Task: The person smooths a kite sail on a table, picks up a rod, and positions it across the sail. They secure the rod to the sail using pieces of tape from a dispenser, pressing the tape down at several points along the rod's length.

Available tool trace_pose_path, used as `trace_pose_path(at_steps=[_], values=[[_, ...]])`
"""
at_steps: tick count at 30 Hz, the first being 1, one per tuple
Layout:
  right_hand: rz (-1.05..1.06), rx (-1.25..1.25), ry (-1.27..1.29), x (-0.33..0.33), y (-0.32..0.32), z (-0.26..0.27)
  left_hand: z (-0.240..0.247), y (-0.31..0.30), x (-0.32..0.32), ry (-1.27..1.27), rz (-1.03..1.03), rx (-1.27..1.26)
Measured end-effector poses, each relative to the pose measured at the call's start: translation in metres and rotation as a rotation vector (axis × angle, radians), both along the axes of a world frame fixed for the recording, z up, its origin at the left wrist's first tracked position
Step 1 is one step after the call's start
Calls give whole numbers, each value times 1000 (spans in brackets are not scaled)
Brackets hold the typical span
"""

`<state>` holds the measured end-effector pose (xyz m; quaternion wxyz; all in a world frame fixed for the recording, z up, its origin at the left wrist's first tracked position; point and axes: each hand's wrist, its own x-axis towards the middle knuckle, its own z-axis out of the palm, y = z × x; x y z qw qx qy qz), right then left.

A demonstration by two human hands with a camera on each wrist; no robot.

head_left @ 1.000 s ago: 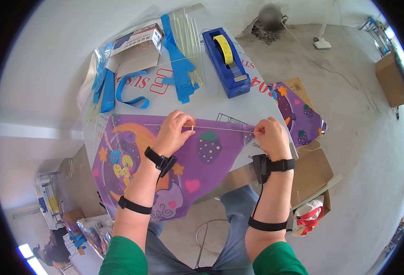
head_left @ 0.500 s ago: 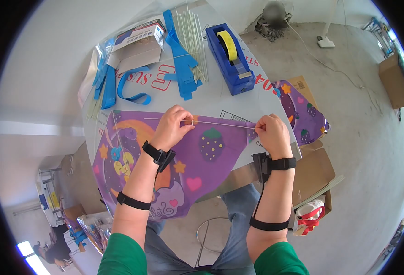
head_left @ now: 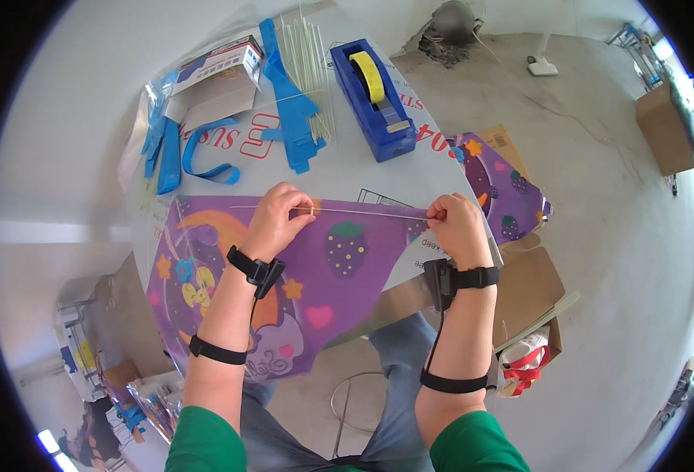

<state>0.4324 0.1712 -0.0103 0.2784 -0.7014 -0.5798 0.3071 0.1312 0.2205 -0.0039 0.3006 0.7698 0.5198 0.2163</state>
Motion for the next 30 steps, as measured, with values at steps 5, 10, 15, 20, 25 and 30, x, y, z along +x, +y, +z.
trace_pose_path(at_steps=[5,10,15,20,25,30], values=[[-8,20,-37,3,-1,2,0,-1,0,-17,6,3],[1,20,-40,0,0,0,-2,0,-1,1,-2,23],[18,6,-88,-2,0,1,-3,0,-1,-3,12,25],[19,-15,-107,-3,1,0,0,0,0,0,8,24],[16,-9,-119,-4,1,-1,3,0,1,-8,17,-8],[-2,-15,-110,-4,1,0,-3,1,-1,-20,-1,9]])
